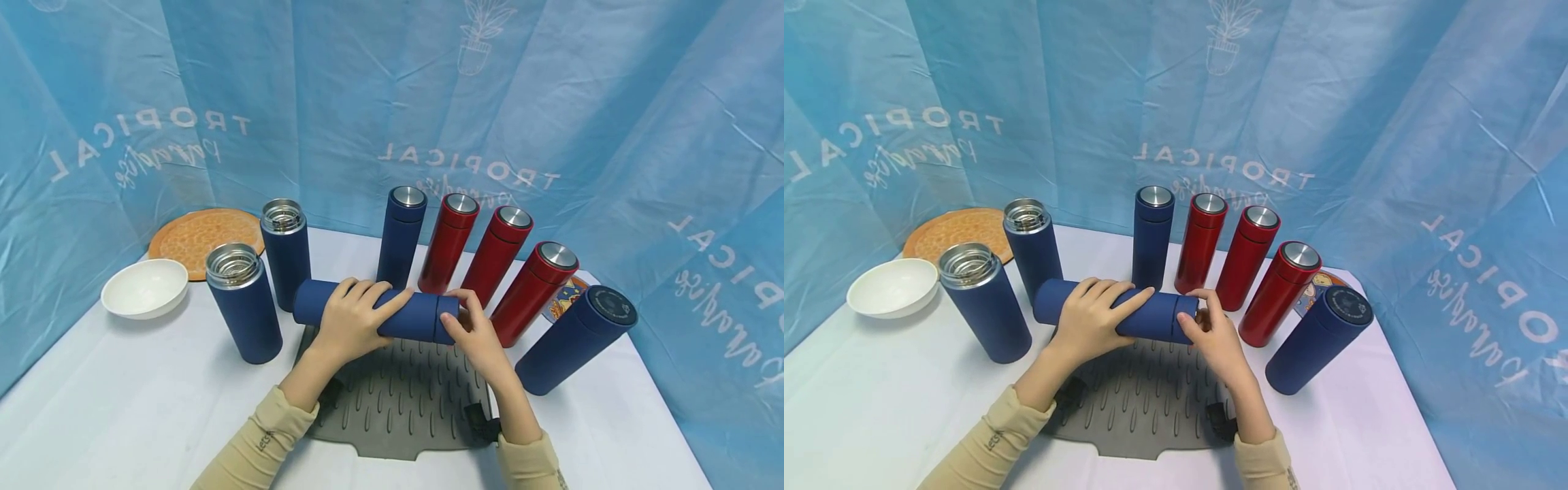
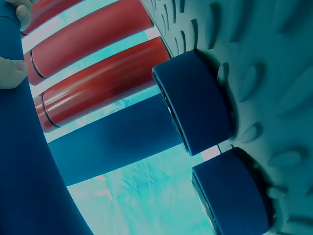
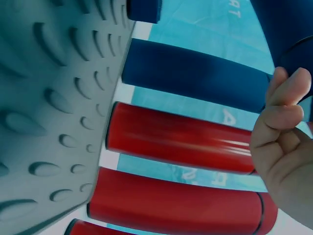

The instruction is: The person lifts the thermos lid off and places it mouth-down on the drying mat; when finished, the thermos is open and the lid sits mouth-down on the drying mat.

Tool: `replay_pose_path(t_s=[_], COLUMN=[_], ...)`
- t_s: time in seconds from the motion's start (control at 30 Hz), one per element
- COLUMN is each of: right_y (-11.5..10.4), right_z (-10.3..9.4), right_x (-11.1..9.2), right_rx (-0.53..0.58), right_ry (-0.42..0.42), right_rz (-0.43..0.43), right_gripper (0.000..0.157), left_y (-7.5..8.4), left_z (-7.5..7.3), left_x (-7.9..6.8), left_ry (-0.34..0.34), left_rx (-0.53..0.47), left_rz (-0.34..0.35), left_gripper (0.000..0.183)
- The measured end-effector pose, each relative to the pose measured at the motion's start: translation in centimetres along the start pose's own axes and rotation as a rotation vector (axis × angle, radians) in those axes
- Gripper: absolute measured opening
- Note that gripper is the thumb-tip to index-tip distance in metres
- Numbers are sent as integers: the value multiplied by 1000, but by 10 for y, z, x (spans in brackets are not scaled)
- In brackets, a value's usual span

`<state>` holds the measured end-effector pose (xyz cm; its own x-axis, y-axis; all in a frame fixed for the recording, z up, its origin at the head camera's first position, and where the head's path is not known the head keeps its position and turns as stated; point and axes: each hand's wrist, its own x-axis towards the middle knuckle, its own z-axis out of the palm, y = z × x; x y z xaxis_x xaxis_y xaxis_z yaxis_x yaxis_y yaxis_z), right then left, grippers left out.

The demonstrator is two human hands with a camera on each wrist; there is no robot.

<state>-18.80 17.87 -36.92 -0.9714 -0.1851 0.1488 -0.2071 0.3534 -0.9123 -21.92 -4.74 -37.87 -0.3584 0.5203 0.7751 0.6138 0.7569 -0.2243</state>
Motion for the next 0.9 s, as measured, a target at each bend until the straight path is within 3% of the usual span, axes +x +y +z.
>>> replay_pose_path(t_s=[0.3,0.57,0.77,0.9], right_y=[11,13,8,6], right_z=[1,-7,-15,-17], right_x=[4,1,1,1], right_rx=[26,-262,-293,-297], right_ry=[-5,10,-70,-85], right_rz=[-75,-283,-233,-156], right_gripper=[42,57,63,54], left_y=[-1,-4,-5,-5], left_z=[0,3,-1,-3], left_x=[0,-3,-2,-1], left_ry=[2,-36,-70,-98], left_rx=[10,-87,-89,-76], left_rz=[10,-22,-6,2], left_gripper=[82,82,82,82])
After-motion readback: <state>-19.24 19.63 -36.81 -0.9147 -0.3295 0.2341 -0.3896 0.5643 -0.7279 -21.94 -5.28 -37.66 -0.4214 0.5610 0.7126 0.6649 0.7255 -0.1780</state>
